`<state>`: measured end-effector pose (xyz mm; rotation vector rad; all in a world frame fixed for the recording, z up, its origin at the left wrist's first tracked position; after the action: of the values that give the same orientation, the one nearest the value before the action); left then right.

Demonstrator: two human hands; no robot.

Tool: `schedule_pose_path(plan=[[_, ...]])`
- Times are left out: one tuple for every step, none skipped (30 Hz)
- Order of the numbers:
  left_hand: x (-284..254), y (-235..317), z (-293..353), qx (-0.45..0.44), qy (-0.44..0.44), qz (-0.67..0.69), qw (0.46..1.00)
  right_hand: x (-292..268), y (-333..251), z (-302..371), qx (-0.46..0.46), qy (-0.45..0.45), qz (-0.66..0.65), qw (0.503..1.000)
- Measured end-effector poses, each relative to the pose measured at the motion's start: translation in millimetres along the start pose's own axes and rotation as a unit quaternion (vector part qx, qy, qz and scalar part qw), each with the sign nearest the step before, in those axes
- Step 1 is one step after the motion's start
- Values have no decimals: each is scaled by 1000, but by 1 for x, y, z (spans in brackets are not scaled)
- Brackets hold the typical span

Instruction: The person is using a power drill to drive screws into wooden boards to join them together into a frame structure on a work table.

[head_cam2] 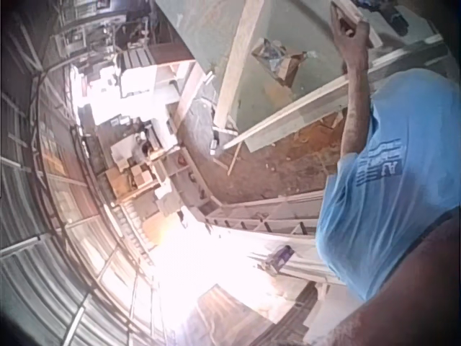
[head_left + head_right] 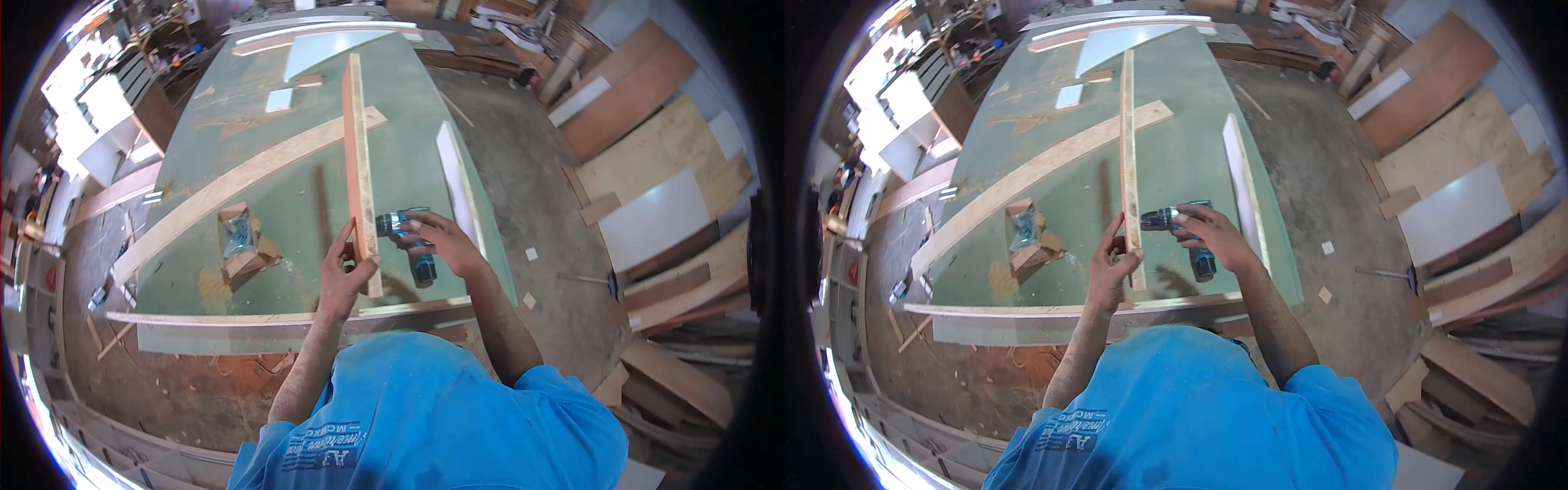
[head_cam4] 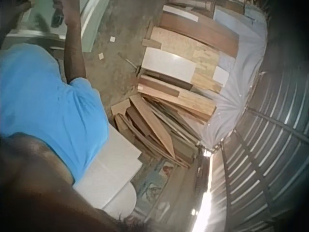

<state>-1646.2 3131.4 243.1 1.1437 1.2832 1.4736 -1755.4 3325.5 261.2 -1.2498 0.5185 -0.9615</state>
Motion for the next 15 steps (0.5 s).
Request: schedule_pose_path(plan=[[11, 2, -1, -1, 17, -63, 998, 4, -7, 4, -1, 11, -2, 1000], [23, 0, -5, 30, 31, -98, 994, 9, -16, 7, -37, 5, -23, 999], [38, -1, -6, 29, 24, -97, 995, 13, -27, 10, -70, -3, -44, 997], [50, 2, -5, 76, 48, -181, 979, 16, -42, 18, -81, 25, -35, 996], [63, 7, -4, 123, 75, -262, 954, 6, -39, 16, -78, 30, -34, 996], [80, 12, -1, 122, 73, -302, 943, -11, -38, 13, -98, 63, 5, 993], [91, 12, -1, 120, 74, -302, 943, -22, -34, 9, -118, 87, 43, 988], [102, 10, -1, 100, 69, -321, 939, -38, -24, 10, -98, 108, -1, 989], [111, 8, -3, 81, 67, -341, 934, -50, -18, 11, -96, 100, 1, 990], [123, 7, -1, 117, 57, -373, 919, -64, -12, 15, -87, 105, -42, 990], [130, 5, -1, 113, 70, -373, 918, -78, -6, 18, -76, 107, -85, 988], [141, 0, -1, 116, 50, -355, 926, -95, 1, 20, -79, 105, -114, 985], [150, -4, -1, 116, 32, -338, 934, -109, 7, 22, -73, 91, -114, 987], [156, -10, -3, 109, 46, -341, 933, -125, 11, 25, -79, 86, -119, 986], [160, -26, -8, 34, 22, -257, 966, -136, 15, 26, -86, 79, -130, 985]])
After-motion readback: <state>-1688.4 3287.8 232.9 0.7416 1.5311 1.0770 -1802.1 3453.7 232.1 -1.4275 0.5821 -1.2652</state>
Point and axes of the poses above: each hand's wrist, its own z-axis away from the middle knuckle, its own x-axis out of the palm, y = z × x, the point moved 6 cm from there along -z, towards the middle knuckle, and after that the axes turned 5 degrees about -z, right-handed, at the moved point
